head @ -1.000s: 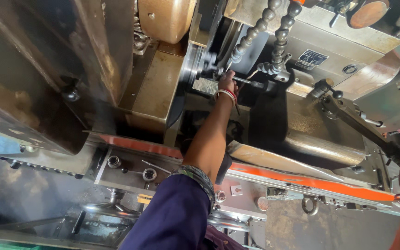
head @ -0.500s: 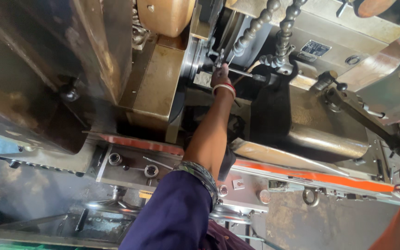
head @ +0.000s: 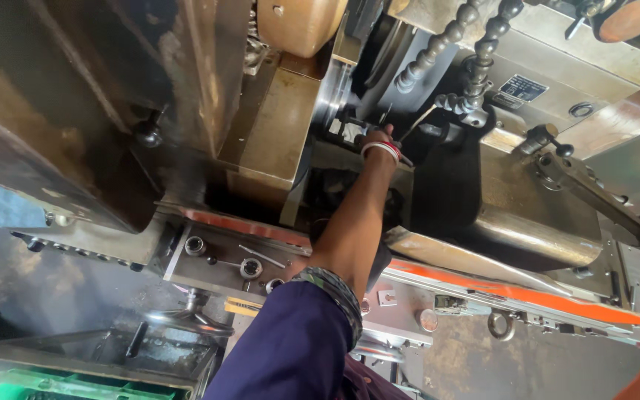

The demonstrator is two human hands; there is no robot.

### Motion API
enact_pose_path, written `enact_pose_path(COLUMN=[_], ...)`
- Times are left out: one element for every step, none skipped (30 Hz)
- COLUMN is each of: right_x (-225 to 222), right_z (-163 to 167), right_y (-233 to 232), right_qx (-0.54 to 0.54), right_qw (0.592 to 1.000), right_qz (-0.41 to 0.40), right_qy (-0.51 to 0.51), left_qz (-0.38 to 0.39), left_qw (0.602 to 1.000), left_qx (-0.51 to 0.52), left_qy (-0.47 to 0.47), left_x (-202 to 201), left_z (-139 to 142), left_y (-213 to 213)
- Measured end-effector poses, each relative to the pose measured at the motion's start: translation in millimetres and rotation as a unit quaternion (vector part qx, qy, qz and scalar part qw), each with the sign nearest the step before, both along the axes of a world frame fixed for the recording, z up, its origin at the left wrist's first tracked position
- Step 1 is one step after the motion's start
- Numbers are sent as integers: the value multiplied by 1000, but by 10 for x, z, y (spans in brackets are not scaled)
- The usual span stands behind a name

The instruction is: The person repeatedly picks up metal rods from a green tray, inserts them into a metal forming machine, and operates a lever to process them. The person then removes the processed metal pieces and places them into a blue crate.

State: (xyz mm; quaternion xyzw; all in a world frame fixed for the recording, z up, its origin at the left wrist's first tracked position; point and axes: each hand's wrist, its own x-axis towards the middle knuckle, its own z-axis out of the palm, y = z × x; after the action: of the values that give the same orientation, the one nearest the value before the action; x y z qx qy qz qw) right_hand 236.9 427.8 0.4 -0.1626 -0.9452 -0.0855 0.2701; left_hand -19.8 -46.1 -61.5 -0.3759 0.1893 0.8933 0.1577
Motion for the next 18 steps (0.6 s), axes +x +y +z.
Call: enact_pose_path(right_x=[-5, -12, -10, -3, -3, 10, 9, 18, 17, 15, 15, 11, 18, 20, 41, 74, 119, 183], right_z=[-18, -24, -41, -41, -46, -44, -42, -39, -33, -27, -17, -10, 5, 15, 26, 28, 27, 10], right_y=[34, 65, 85, 96, 93, 90, 81, 69, 53, 33, 10, -19, -47, -79, -110, -142, -168, -194], right_qx=[-2, -2, -2, -3, -3, -2, -1, 1, 4, 3, 3, 5, 5, 8, 10, 13, 20, 28], right_qw=[1000, 1000, 1000, 1000, 1000, 1000, 1000, 1000, 1000, 1000, 1000, 1000, 1000, 1000, 999, 999, 999, 999], right_qz=[-1, -3, -2, -2, -5, -7, -9, -11, -14, -15, -18, -19, -21, -25, -28, -30, -36, -41], right_qy=[-1, -1, -3, -5, -6, -7, -7, -7, -8, -9, -10, -10, -12, -15, -15, -15, -19, -21], left_qz=[17, 86, 153, 218, 280, 300, 282, 236, 206, 193, 195, 201, 211, 215, 219, 221, 223, 226], left_qw=[1000, 988, 959, 916, 858, 834, 877, 942, 968, 976, 975, 973, 969, 964, 958, 951, 950, 948], left_qx=[24, 130, 234, 332, 426, 459, 388, 239, 133, 78, 81, 91, 108, 129, 150, 171, 183, 195], left_qy=[-9, -22, -36, -48, -60, -56, -23, 23, 50, 63, 67, 71, 70, 89, 109, 129, 120, 112], left_x=[-7, -17, -28, -33, -39, -35, -27, -12, 15, 33, 58, 74, 88, 93, 89, 81, 69, 51], left_z=[-10, -13, -11, 2, 14, 34, 51, 74, 86, 104, 114, 122, 124, 123, 120, 112, 105, 94], left_y=[-15, -32, -53, -69, -97, -111, -130, -131, -136, -131, -126, -115, -104, -91, -79, -65, -55, -44])
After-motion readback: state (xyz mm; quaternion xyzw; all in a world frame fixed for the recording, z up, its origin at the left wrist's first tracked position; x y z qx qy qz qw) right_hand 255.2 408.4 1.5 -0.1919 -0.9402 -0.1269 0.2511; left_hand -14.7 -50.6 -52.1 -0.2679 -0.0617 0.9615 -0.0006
